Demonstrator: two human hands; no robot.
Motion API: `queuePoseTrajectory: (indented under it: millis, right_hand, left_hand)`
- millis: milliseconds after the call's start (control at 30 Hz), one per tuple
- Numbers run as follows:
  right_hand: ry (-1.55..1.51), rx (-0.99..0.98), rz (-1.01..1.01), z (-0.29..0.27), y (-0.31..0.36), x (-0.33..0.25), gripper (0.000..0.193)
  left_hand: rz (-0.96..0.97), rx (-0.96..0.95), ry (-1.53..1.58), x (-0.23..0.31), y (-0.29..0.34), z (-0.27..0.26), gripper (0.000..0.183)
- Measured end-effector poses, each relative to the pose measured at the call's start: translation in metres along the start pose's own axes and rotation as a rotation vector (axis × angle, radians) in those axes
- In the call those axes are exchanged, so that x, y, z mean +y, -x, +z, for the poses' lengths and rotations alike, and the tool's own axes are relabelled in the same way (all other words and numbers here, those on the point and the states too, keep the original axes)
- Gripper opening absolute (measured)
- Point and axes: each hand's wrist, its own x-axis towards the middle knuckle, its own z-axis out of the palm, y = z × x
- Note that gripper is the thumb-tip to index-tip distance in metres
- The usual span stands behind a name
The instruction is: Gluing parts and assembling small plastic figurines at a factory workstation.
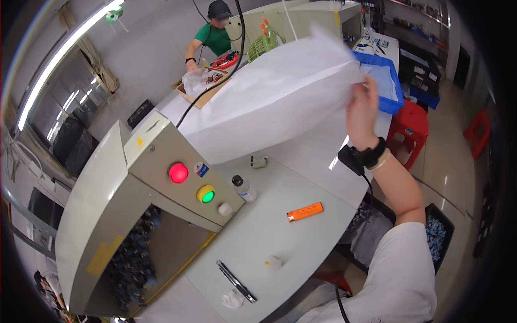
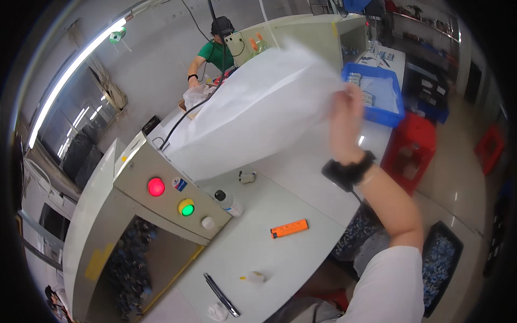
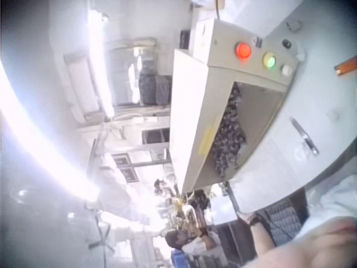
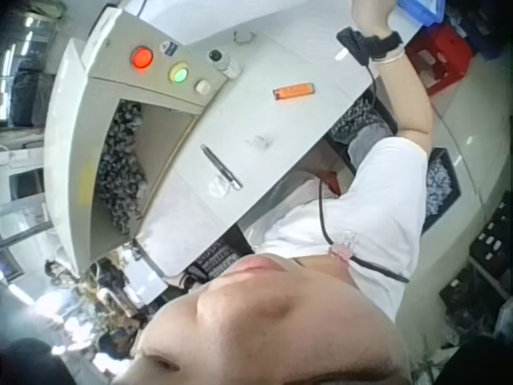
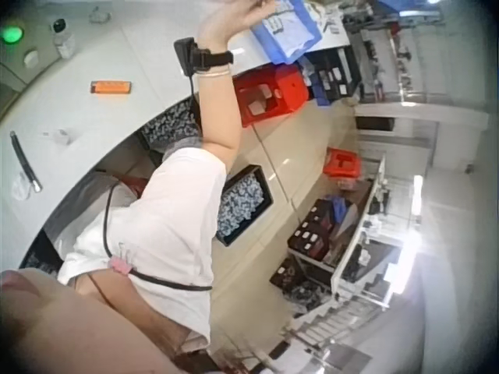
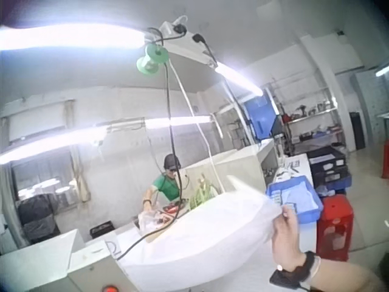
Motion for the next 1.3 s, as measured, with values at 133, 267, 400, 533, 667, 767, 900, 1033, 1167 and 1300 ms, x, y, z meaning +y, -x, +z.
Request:
queuePoseTrajectory:
  millis: [133,267,400,533,667,767,900,1033,1167,1300]
  right_hand:
    - [-0.119,0.168,-0.074,-0.049,-0.012,-0.046,0.024]
    - [-0.247,0.262,-0.039,-0.045,0.002,-0.081,0.014]
    - [0.017,0.391,-0.179,-0.115,0.002,-0.107,0.027]
    - [-0.083,0.548,-0.042,-0.165,0.026,-0.114,0.035]
    - [0.171,0.648,0.085,-0.267,0.050,-0.091,0.043]
    - [-0.077,0.571,0.313,-0.336,0.087,-0.051,0.046]
    - [-0.264,0.509,0.356,-0.304,0.119,-0.066,0.037]
    - [-0.754,0.244,0.350,-0.236,0.101,-0.077,0.025]
    - [-1.237,-0.141,0.288,-0.210,0.088,-0.109,0.014]
    - [-1.569,-0.500,0.223,-0.189,0.082,-0.155,0.008]
  left_hand:
    - [-0.035,0.025,0.037,-0.013,0.040,-0.010,0.012]
    - [-0.044,0.072,0.093,-0.019,0.080,-0.026,0.012]
    - [-0.078,0.074,0.139,-0.036,0.107,-0.025,0.012]
    - [-0.109,0.070,0.178,-0.043,0.124,-0.028,0.012]
    - [-0.174,0.046,0.191,-0.047,0.137,-0.025,0.012]
    - [-0.245,0.018,0.168,-0.044,0.135,-0.026,0.013]
    - [-0.299,-0.007,-0.070,-0.033,0.150,0.040,0.012]
    - [-0.340,-0.187,-0.662,-0.027,0.176,0.120,0.010]
    - [-0.255,-0.657,-0.797,-0.035,0.190,0.138,0.006]
    - [-0.208,-0.944,-0.860,-0.041,0.204,0.157,0.006]
